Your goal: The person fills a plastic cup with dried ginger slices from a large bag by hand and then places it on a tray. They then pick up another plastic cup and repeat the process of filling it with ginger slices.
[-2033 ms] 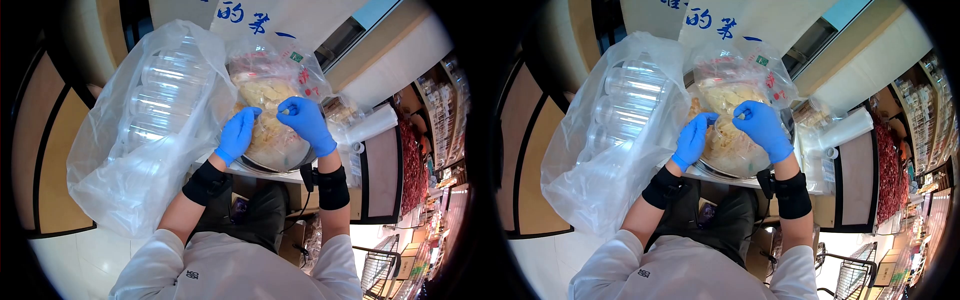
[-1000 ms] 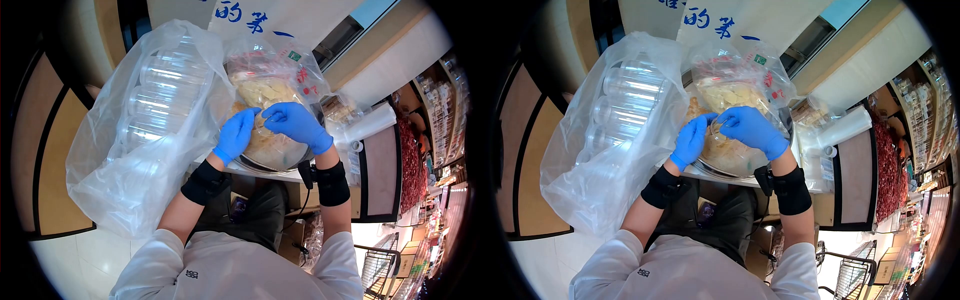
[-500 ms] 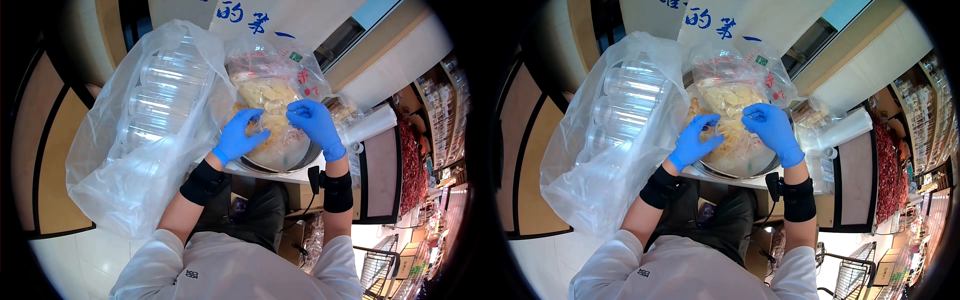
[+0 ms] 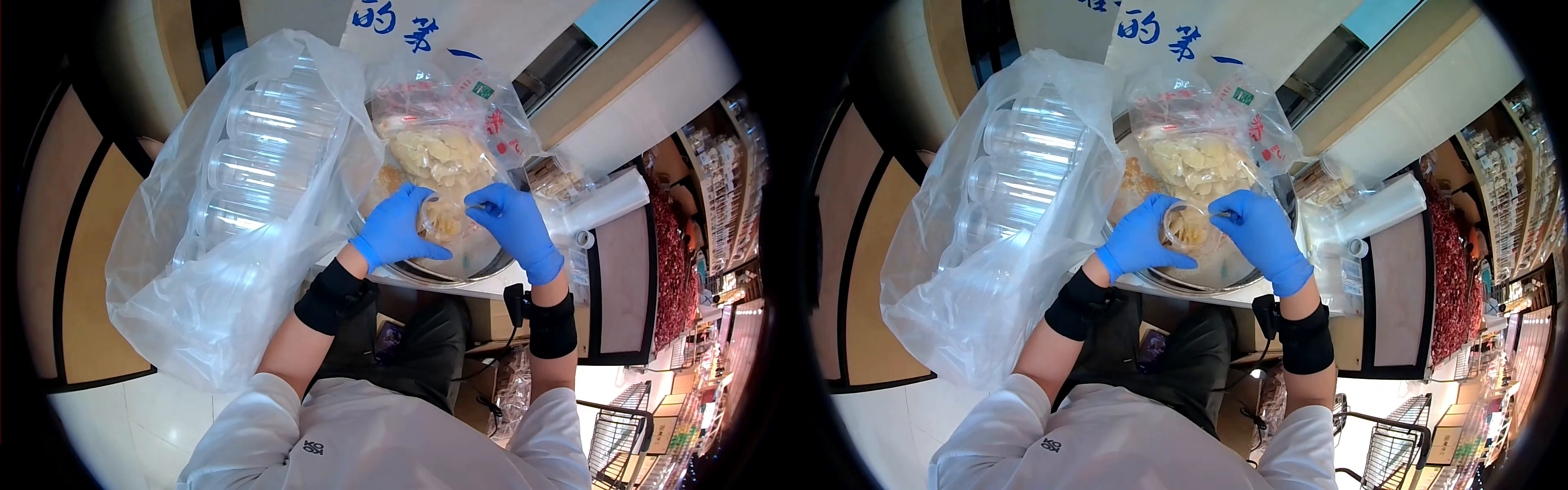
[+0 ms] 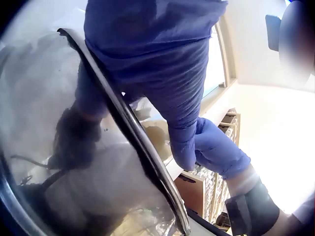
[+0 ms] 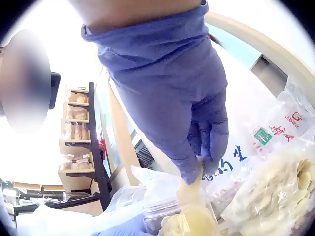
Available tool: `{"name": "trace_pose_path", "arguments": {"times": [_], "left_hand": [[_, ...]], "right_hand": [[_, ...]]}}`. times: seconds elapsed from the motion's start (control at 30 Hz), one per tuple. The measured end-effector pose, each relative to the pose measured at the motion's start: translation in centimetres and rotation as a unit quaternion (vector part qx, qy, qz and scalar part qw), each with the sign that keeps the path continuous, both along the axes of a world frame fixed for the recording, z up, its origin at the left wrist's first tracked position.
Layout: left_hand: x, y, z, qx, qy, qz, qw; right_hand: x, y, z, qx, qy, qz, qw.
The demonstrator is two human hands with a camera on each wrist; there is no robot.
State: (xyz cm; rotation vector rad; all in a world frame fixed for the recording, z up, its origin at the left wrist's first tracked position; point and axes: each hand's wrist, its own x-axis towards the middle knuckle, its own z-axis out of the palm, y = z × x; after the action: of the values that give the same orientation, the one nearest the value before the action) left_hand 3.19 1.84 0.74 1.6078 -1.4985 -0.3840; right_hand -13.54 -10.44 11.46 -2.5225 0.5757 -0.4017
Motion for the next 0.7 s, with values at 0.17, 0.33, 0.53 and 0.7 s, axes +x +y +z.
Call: {"name": "trace_pose_path", "arguments": {"times": [0.17,0.33,0.53,0.7], "left_hand": [[-0.3,0.3,0.5,0.048,0.051,-0.021,0.997],[-0.2,0.2,-0.1,0.024,0.03,-0.032,0.999],[-0.5,0.4,0.3,0.028,0.024,-0.021,0.999],[-0.6,0.2,-0.1,0.01,0.005,-0.011,1.0]], "right_hand": [[0.3,1.4,-0.2,-0.112,-0.043,0.035,0.992],[1.3,1.3,-2.8,-0.283,-0.018,0.076,0.956],[1.6,2.0,-1.5,-0.355,0.023,0.054,0.933],[2.6,1.8,-3.5,-0.36,0.075,0.033,0.929]]}}
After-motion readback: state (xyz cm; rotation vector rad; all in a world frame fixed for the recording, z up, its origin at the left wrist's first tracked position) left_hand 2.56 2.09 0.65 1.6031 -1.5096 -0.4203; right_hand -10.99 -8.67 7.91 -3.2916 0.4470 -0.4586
